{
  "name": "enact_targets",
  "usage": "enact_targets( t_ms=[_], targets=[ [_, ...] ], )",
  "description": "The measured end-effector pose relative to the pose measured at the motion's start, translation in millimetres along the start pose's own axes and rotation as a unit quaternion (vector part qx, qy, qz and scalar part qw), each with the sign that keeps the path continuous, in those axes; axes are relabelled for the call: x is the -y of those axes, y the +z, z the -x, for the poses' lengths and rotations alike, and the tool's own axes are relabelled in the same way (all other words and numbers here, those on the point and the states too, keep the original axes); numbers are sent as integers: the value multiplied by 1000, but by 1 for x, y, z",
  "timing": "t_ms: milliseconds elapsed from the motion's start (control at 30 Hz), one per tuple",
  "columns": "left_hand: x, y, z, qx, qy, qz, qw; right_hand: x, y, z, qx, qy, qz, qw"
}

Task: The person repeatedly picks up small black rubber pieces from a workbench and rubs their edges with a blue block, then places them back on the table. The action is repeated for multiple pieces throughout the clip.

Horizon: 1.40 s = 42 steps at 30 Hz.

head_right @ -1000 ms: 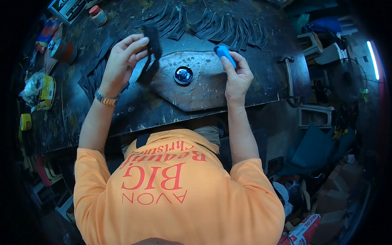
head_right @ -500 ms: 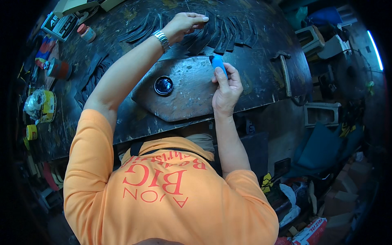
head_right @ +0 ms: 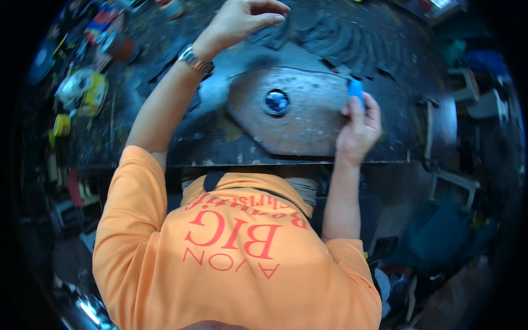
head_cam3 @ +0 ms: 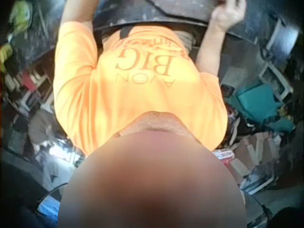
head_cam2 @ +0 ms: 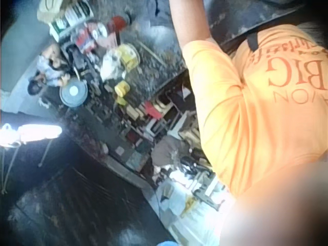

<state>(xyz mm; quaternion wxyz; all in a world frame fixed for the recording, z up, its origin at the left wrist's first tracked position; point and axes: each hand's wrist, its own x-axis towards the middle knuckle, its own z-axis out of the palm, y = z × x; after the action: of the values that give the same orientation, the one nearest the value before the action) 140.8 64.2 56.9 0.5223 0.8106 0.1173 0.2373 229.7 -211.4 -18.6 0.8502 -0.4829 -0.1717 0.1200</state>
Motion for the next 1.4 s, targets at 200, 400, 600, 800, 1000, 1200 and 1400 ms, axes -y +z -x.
enact_targets(
  t_ms=[200,400,600,800,1000,1200,1400],
  targets=[
    [-9,-94,130,-152,-39,-261,953,4,13,5,27,3,53,998],
    [6,-88,192,-144,-80,-268,949,6,62,36,95,6,73,993],
    [24,-80,163,-135,-24,-389,911,1,106,79,253,106,81,958],
    [32,-63,138,-81,-105,-532,836,-6,112,97,296,175,82,936],
    [31,-61,137,-79,-113,-515,846,-8,108,98,295,196,85,931],
    [34,-98,153,-177,-71,-379,906,-7,107,98,300,203,80,929],
    [57,-142,171,-209,-135,-443,861,-7,108,97,295,214,68,929]
  ],
)
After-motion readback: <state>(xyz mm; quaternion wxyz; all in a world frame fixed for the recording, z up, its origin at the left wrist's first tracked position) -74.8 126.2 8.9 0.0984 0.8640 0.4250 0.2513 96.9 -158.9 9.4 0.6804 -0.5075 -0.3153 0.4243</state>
